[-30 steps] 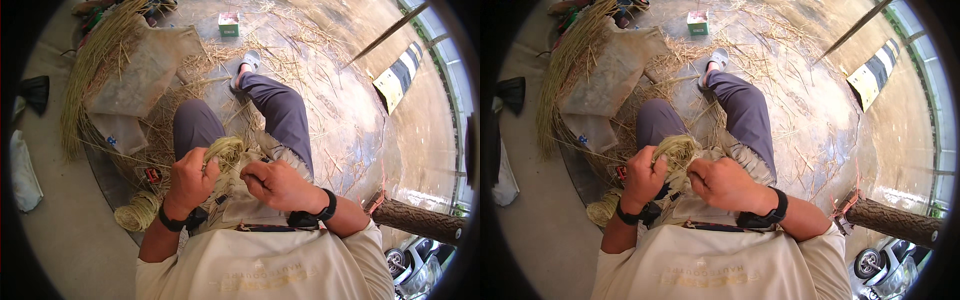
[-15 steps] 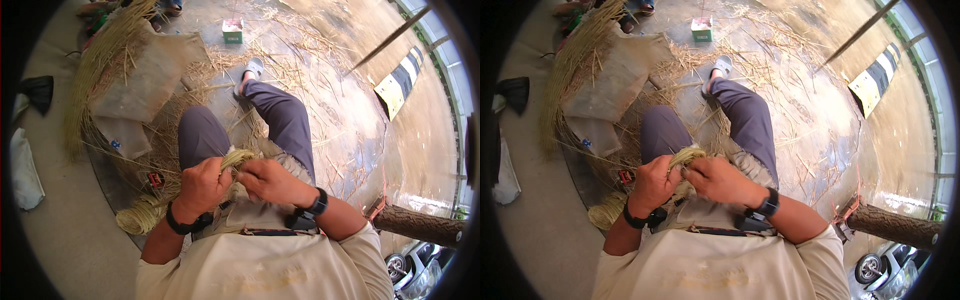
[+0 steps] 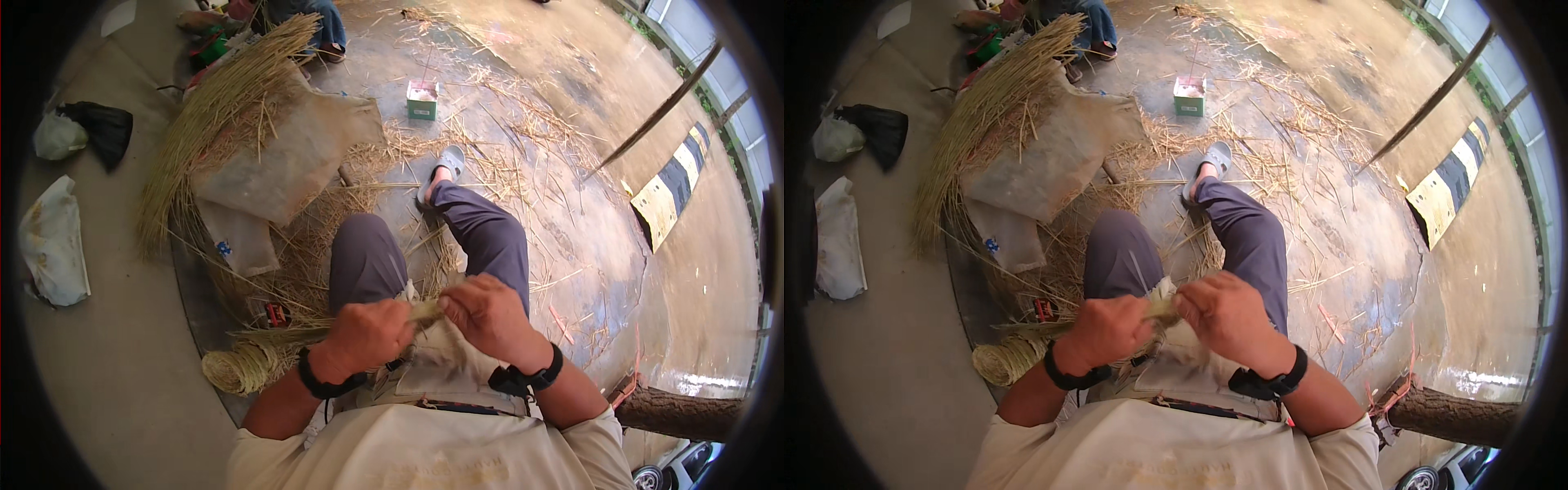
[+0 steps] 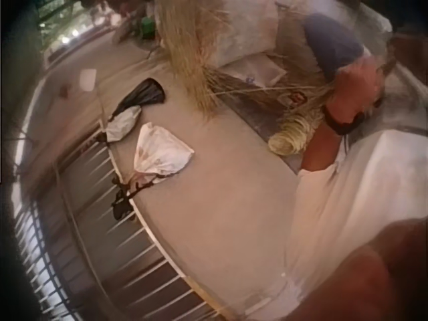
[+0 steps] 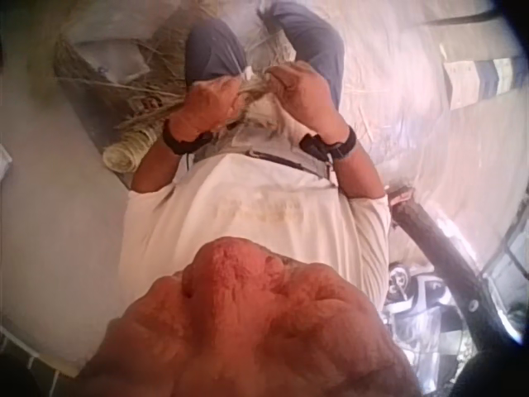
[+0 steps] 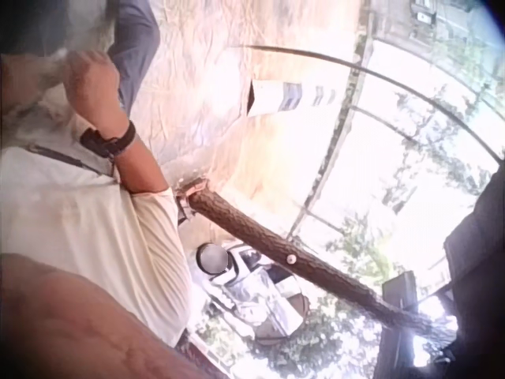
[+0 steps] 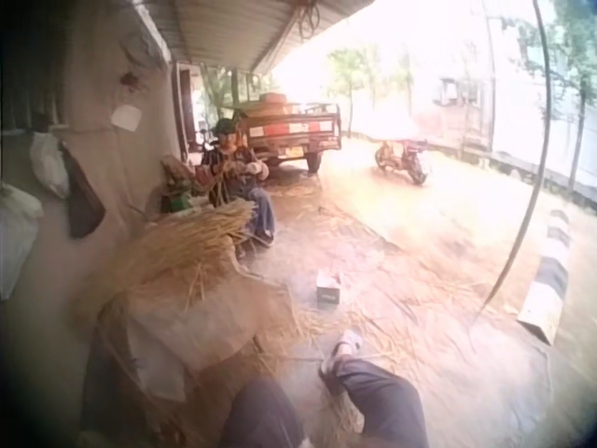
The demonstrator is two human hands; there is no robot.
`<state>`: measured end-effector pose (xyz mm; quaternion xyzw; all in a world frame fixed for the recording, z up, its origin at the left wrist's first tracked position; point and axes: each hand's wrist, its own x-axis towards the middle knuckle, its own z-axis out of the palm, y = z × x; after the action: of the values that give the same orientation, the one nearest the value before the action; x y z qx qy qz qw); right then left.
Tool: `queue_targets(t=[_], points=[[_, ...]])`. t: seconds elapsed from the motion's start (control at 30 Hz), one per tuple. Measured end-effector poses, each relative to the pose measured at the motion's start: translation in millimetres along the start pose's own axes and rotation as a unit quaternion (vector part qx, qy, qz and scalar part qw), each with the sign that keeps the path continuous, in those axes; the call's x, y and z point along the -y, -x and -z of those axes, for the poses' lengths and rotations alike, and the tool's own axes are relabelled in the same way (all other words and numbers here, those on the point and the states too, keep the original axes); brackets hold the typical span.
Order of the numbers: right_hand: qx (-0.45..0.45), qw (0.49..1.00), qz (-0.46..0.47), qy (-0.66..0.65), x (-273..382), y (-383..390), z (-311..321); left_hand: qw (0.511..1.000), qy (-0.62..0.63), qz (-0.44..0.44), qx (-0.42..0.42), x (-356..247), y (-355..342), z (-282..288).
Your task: The person is weaving straw or dried grass into a coiled or circular item, possibly a hat or mat.
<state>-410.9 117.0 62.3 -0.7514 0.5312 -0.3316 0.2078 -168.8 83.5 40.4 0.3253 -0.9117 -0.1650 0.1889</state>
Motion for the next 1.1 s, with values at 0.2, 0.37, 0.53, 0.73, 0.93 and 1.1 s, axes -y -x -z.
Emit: queue_targets(t=[0.2,0.37,0.53,0.73,0.93,1.1], points=[[0.132,0.989,-0.021,-0.066,-17,-16,-23,0.996,-0.028,-0.087,0.003,-17,-3,-6],[0.098,0.966,-0.120,-0.207,-20,-30,-30,0.995,-0.023,-0.099,0.006,-18,-3,-5],[0.111,0.916,-0.121,-0.366,-18,-9,-34,0.995,0.006,-0.095,0.009,-16,-2,0],[-0.106,0.583,-0.370,-0.716,-8,-37,4,0.996,0.015,-0.080,0.046,-13,-2,7],[-0.211,0.712,-0.289,-0.604,-67,22,95,0.996,-0.054,0.004,0.069,34,29,62],[-0.359,0.711,-0.265,-0.545,-141,83,182,0.994,-0.034,0.064,0.076,53,48,90]])
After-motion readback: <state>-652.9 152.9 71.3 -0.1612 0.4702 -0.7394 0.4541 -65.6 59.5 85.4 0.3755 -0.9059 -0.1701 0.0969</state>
